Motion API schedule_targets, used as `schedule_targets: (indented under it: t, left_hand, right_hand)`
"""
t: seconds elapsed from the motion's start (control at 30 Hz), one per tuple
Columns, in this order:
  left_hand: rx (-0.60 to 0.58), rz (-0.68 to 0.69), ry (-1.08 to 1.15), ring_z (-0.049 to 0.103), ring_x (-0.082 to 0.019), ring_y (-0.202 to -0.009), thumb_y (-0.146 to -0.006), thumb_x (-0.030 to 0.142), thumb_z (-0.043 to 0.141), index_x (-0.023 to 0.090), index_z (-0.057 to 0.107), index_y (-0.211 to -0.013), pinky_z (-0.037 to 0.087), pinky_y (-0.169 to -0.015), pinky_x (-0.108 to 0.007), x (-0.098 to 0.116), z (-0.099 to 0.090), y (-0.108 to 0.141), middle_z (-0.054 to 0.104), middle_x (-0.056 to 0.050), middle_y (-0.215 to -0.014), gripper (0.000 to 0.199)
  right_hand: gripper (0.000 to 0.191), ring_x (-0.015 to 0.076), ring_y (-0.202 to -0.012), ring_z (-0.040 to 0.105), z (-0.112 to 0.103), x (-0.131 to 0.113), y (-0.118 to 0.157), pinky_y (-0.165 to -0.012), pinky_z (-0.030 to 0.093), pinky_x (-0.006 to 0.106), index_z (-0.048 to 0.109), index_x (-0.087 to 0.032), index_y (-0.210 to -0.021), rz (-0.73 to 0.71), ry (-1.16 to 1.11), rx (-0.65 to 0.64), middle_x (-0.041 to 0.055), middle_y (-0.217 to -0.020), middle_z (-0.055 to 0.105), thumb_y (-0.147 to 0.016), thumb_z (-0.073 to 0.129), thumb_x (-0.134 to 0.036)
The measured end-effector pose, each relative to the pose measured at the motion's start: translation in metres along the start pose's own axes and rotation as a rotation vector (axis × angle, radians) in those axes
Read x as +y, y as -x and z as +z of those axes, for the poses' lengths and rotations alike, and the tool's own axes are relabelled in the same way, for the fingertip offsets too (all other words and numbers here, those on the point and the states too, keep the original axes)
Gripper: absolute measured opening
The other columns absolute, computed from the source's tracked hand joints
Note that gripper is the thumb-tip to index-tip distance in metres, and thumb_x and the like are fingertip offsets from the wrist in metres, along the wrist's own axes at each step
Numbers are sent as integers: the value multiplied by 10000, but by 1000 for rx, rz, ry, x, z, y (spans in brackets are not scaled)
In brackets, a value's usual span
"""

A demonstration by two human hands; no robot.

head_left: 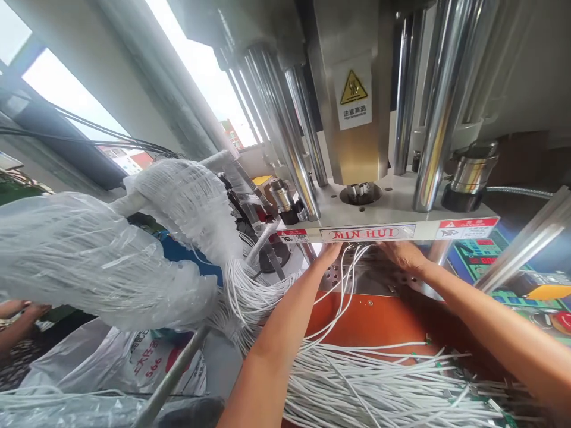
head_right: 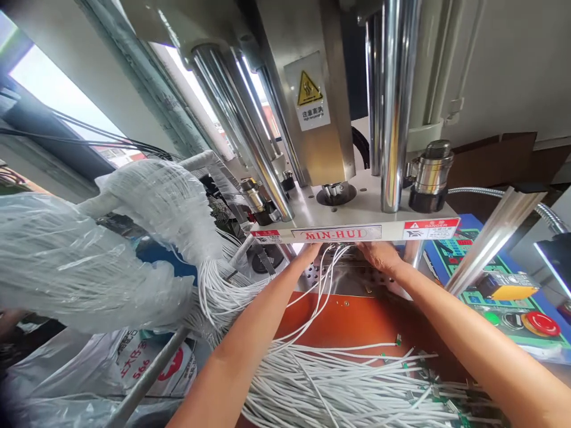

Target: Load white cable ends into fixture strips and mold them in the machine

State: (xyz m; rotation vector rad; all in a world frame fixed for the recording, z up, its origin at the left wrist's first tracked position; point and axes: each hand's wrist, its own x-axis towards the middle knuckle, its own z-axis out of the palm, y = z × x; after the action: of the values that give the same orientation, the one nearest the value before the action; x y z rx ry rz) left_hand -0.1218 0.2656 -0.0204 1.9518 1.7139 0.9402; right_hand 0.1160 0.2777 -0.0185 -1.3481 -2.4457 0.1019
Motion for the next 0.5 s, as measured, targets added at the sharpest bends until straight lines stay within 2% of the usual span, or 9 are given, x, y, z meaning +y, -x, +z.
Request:
schedule_targets:
  t: [0.07,0.23,0.33,0.4,0.5]
  left_hand:
    - [29,-28,40,569,-224,-1145,-933,334,445,234,581,-1210,394,-1069,-433,0,0,-1,670,-64,-1157,324]
    - [55,-80,53,573,-237,-1143,-843,237,543,217,618,-1150,404,-1058,-427,-1,6,-2,664,-59,-1173,316]
    - [34,-117,77,605,-252,-1085,-784,242,612,201,647,-1090,471,-978,-393,-4,6,-1,681,-64,-1136,311]
    - [18,-155,95,635,-249,-1013,-789,220,582,176,669,-1021,503,-919,-374,-4,5,0,702,-74,-1065,251]
    - [11,-160,108,643,-234,-994,-790,188,557,170,672,-1019,510,-902,-350,-2,3,6,705,-67,-1061,257]
  right_hand:
    - [419,267,-867,609,3,-15,-1,-799,418,414,642,-144,-1042,-5,54,5,164,-959,685,-966,284,-347]
    - [407,244,-881,585,11,-50,-8,-824,360,411,639,-195,-975,-64,97,-44,101,-956,687,-982,272,-373]
    - [386,280,-1010,555,15,-59,-11,-904,333,466,667,-206,-956,-49,92,-64,111,-1052,666,-970,316,-367]
    - [367,311,-1116,503,17,-61,-12,-953,303,509,680,-220,-981,-45,86,-62,123,-1173,622,-959,342,-361]
    - [376,330,-1116,500,17,-60,-12,-951,314,551,689,-219,-1008,-42,63,-73,147,-1191,607,-951,345,-359]
